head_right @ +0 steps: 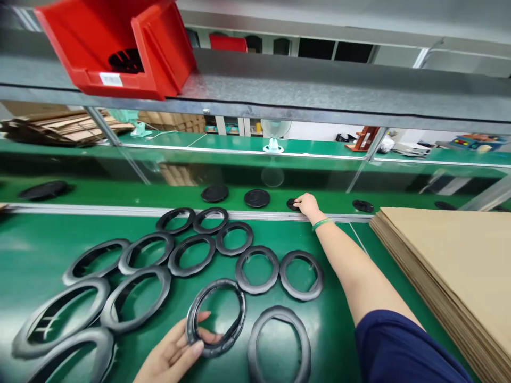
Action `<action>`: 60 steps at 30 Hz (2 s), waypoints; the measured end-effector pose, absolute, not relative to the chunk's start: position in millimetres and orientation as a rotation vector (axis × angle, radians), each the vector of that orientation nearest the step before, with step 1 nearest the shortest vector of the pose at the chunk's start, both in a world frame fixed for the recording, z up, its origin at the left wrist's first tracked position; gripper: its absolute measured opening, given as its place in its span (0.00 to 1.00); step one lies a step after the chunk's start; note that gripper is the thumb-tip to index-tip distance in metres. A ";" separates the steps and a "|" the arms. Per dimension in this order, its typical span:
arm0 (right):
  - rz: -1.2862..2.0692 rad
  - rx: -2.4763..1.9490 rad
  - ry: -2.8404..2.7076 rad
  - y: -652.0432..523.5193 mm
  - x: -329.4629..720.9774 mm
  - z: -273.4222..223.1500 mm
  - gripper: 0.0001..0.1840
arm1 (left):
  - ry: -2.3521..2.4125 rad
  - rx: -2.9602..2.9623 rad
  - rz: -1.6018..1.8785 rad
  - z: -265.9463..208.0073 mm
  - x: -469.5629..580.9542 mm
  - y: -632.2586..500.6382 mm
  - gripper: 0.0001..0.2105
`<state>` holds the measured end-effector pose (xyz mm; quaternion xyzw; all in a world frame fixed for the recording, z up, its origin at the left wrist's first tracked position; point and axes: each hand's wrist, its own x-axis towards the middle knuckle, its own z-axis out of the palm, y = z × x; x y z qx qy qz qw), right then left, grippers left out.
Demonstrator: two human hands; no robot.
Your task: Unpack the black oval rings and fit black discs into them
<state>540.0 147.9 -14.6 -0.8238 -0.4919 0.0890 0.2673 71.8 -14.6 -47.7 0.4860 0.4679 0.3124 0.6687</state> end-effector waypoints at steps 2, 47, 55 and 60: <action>0.234 -2.198 -1.325 144.7 537.7 -13.4 0.01 | 1.020 1.117 0.688 -48.3 71.4 -11.5 0.30; 0.106 -1.071 -2.586 -21.4 294.3 -13.6 0.10 | 1.144 1.267 0.637 -40.5 85.5 -24.6 0.28; 0.175 -1.083 -2.646 -21.3 293.3 -15.3 0.09 | 1.167 1.217 0.633 -39.2 86.3 -24.5 0.30; 0.031 -1.187 -2.567 -29.0 283.8 -18.4 0.18 | 1.172 1.219 0.650 -39.1 86.4 -24.8 0.28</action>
